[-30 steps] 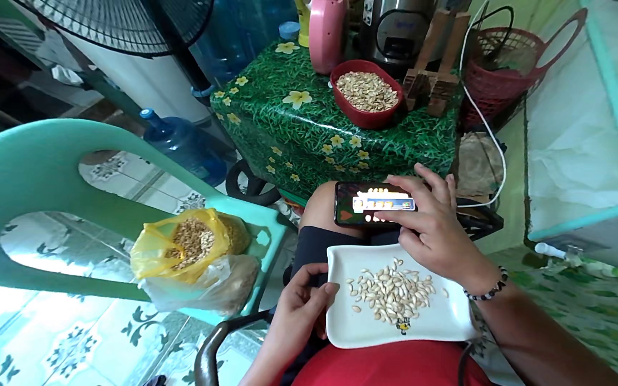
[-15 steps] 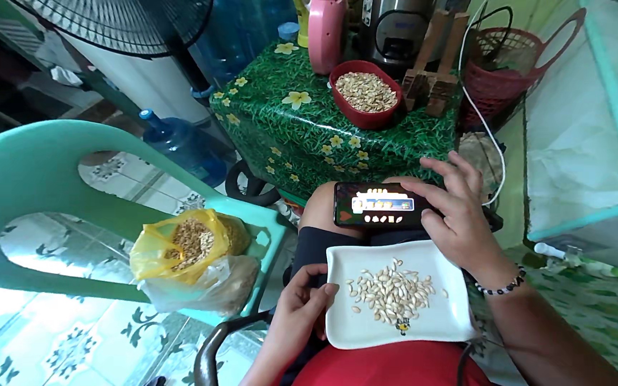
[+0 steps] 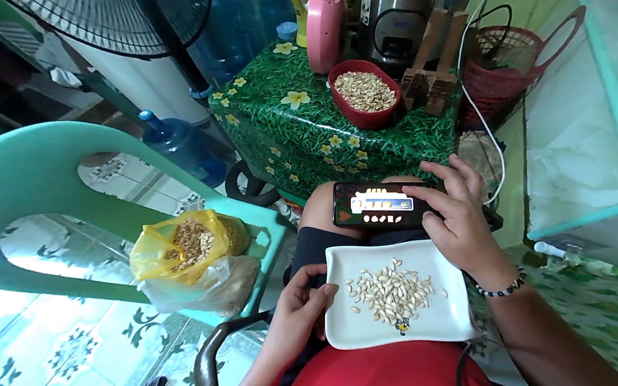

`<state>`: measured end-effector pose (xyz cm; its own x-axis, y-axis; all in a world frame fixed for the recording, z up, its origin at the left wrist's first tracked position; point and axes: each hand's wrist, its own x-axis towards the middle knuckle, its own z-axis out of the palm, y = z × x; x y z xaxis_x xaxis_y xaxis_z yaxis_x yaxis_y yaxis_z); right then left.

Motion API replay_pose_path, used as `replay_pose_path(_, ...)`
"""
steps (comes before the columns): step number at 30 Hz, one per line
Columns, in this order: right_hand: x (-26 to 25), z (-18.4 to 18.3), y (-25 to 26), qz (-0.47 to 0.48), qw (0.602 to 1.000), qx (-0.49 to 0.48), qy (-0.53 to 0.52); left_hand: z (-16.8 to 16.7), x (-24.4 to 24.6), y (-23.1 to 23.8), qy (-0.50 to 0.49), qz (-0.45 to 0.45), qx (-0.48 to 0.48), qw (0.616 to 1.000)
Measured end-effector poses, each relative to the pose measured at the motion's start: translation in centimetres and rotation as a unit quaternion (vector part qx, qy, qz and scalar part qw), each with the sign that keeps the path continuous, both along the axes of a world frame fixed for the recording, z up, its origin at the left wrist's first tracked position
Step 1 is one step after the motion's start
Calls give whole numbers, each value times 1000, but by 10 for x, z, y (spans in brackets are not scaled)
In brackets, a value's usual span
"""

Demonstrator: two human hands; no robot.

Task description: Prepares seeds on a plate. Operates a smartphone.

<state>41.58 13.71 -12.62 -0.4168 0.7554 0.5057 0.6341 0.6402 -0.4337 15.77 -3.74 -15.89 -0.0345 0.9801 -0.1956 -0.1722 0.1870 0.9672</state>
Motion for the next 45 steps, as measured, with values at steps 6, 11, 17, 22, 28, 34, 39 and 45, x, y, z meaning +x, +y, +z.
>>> replay_pose_path(6,1,-2,0,-6,1000,6,-2,0,-1,0,7,-4,6,1000)
replay_pose_path(11,0,-4,0,-13,1000,4,-9,1,0,0,8,-4,2,1000)
replay_pose_path(17,4,-2,1,-10,1000,-4,18,-1,-1,-1,7,-4,5,1000)
replay_pose_path(22,11,0,3,-16,1000,-1,22,0,0,0,7,-1,2,1000)
replay_pose_path(28,16,-2,1,-22,999,-10,30,0,0,0,9,-1,-2,1000)
replay_pose_path(34,15,-5,-1,-13,999,-10,32,1,0,0,12,-1,-1,1000)
replay_pose_path(39,11,-6,-4,-5,999,-13,30,2,0,0,16,1,-4,1000)
replay_pose_path(45,10,-6,-4,-3,999,-10,30,3,0,1,14,1,-8,1000)
